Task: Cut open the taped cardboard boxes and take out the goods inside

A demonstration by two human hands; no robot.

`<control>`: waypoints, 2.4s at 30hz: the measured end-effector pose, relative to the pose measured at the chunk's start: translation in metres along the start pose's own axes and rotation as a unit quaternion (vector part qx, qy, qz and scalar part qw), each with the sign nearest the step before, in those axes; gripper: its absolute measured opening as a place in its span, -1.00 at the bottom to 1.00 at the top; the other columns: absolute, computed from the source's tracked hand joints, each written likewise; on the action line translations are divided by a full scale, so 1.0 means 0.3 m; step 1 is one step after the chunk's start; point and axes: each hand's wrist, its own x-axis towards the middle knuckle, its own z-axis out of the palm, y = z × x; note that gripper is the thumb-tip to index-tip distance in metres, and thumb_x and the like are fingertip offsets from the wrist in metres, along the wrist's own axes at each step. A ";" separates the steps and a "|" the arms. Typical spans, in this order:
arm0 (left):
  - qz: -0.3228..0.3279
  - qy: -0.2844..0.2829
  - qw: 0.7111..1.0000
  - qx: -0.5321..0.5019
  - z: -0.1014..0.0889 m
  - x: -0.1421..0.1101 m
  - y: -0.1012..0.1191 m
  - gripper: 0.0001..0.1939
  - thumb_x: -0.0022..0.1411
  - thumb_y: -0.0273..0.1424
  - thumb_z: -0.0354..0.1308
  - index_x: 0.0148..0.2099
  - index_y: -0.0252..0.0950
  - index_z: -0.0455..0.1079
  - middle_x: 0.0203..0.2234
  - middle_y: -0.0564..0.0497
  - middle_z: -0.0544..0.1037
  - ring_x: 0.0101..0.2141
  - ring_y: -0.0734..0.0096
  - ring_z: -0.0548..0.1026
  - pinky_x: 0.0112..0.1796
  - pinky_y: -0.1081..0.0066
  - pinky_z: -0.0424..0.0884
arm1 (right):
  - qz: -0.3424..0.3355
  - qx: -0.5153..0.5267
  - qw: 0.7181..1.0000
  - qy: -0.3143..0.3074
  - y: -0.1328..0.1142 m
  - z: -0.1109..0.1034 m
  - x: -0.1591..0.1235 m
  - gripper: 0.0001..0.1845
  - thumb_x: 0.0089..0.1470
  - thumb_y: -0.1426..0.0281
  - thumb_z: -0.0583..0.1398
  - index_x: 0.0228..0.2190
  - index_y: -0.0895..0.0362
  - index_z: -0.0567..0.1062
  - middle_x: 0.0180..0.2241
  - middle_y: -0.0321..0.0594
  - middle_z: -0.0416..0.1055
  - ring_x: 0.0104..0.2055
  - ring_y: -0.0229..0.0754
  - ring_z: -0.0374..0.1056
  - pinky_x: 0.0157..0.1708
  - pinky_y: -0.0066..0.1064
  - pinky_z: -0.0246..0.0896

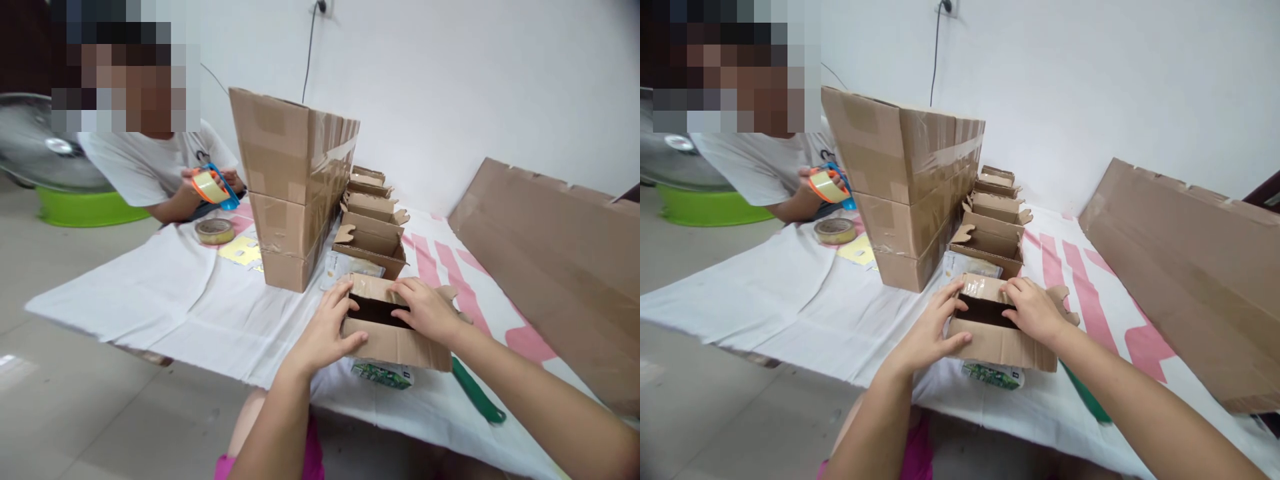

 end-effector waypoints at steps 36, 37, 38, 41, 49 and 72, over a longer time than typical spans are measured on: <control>-0.003 0.086 0.996 0.022 -0.057 -0.030 -0.063 -0.82 0.13 -0.36 0.26 -0.39 -0.26 0.30 0.09 -0.15 0.35 0.21 0.04 0.19 0.16 -0.02 0.20 | 0.007 -0.025 0.997 0.071 0.158 0.074 -0.024 -0.54 0.18 0.32 0.11 0.10 0.12 0.32 0.15 0.04 0.25 0.15 0.05 0.22 0.09 0.00 0.22; -0.007 0.100 0.994 0.033 -0.056 -0.029 -0.068 -0.83 0.13 -0.36 0.26 -0.38 -0.26 0.30 0.09 -0.15 0.35 0.21 0.04 0.20 0.15 -0.03 0.21 | 0.016 -0.017 0.997 0.074 0.155 0.086 -0.016 -0.54 0.19 0.30 0.10 0.11 0.11 0.31 0.15 0.04 0.24 0.16 0.05 0.21 0.10 0.01 0.21; -0.011 0.112 0.993 0.046 -0.055 -0.029 -0.072 -0.83 0.13 -0.37 0.26 -0.38 -0.26 0.31 0.08 -0.14 0.36 0.20 0.03 0.20 0.15 -0.04 0.21 | 0.023 -0.009 0.996 0.081 0.155 0.097 -0.007 -0.56 0.19 0.29 0.09 0.09 0.10 0.33 0.14 0.03 0.25 0.16 0.05 0.21 0.10 0.01 0.21; -0.024 0.142 0.986 0.086 -0.052 -0.030 -0.077 -0.85 0.12 -0.37 0.25 -0.35 -0.25 0.32 0.05 -0.12 0.39 0.17 0.02 0.22 0.14 -0.05 0.20 | 0.025 0.018 0.993 0.114 0.159 0.121 0.024 -0.64 0.20 0.26 0.09 0.00 0.09 0.41 0.08 0.01 0.31 0.13 0.03 0.24 0.09 0.00 0.23; -0.102 0.213 0.961 0.140 -0.022 -0.018 -0.074 -0.90 0.15 -0.45 0.19 -0.25 -0.23 0.33 0.04 -0.13 0.38 0.17 0.00 0.21 0.13 -0.09 0.17 | 0.037 0.053 0.985 0.161 0.182 0.159 0.094 -0.69 0.17 0.24 0.11 -0.13 0.10 0.50 -0.02 -0.05 0.40 0.05 0.00 0.28 0.07 -0.04 0.22; 0.025 0.306 0.950 -0.060 -0.051 -0.100 0.187 -0.93 0.25 -0.43 0.10 -0.21 -0.18 0.39 -0.13 -0.02 0.47 -0.05 0.26 0.45 0.01 0.16 0.39 | 0.256 0.193 0.932 0.170 0.001 0.226 -0.492 -0.49 0.23 0.18 0.03 0.17 -0.01 0.13 0.13 0.01 0.26 0.10 0.02 0.29 0.02 -0.08 0.31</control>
